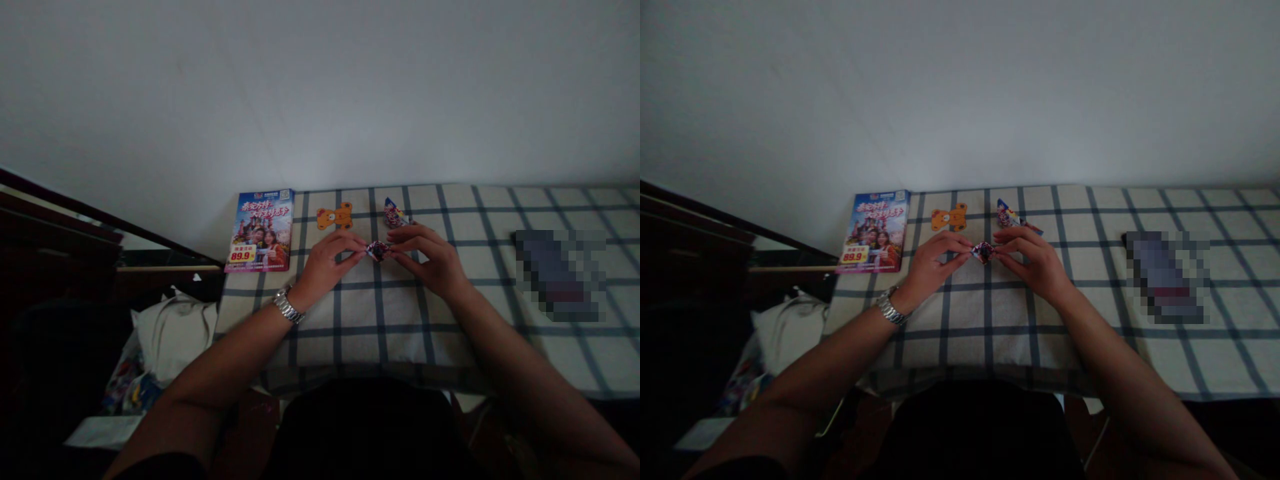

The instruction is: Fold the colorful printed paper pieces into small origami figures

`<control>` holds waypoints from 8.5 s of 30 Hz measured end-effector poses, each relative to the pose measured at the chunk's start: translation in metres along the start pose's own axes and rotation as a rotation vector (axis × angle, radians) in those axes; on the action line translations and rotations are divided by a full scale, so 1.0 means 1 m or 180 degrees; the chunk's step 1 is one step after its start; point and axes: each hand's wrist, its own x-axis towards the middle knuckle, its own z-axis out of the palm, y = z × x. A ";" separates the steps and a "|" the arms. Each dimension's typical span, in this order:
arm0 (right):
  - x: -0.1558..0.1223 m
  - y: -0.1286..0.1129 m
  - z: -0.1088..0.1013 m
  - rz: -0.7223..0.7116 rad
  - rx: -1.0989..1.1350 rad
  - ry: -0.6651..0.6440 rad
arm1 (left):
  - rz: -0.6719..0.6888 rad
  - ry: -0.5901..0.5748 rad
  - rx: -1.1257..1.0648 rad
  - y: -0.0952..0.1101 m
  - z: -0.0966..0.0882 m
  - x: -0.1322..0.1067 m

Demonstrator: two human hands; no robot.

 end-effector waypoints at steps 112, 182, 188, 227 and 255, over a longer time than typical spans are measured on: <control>-0.001 0.022 -0.005 0.1889 0.0373 0.1126 | -0.0310 0.0253 0.0175 -0.017 0.001 -0.003; -0.002 0.017 -0.014 0.0529 -0.0236 -0.0183 | -0.0668 -0.0099 0.0110 -0.020 -0.002 -0.002; -0.004 0.019 -0.013 0.0637 -0.0294 -0.0154 | -0.0649 -0.0038 0.0112 -0.022 -0.001 -0.003; -0.002 0.015 -0.018 0.0447 -0.0012 -0.0478 | -0.0795 -0.0040 -0.0101 -0.026 0.001 -0.008; -0.009 0.020 -0.014 0.1276 0.0143 0.0691 | -0.0774 -0.0016 -0.0361 -0.025 0.000 -0.005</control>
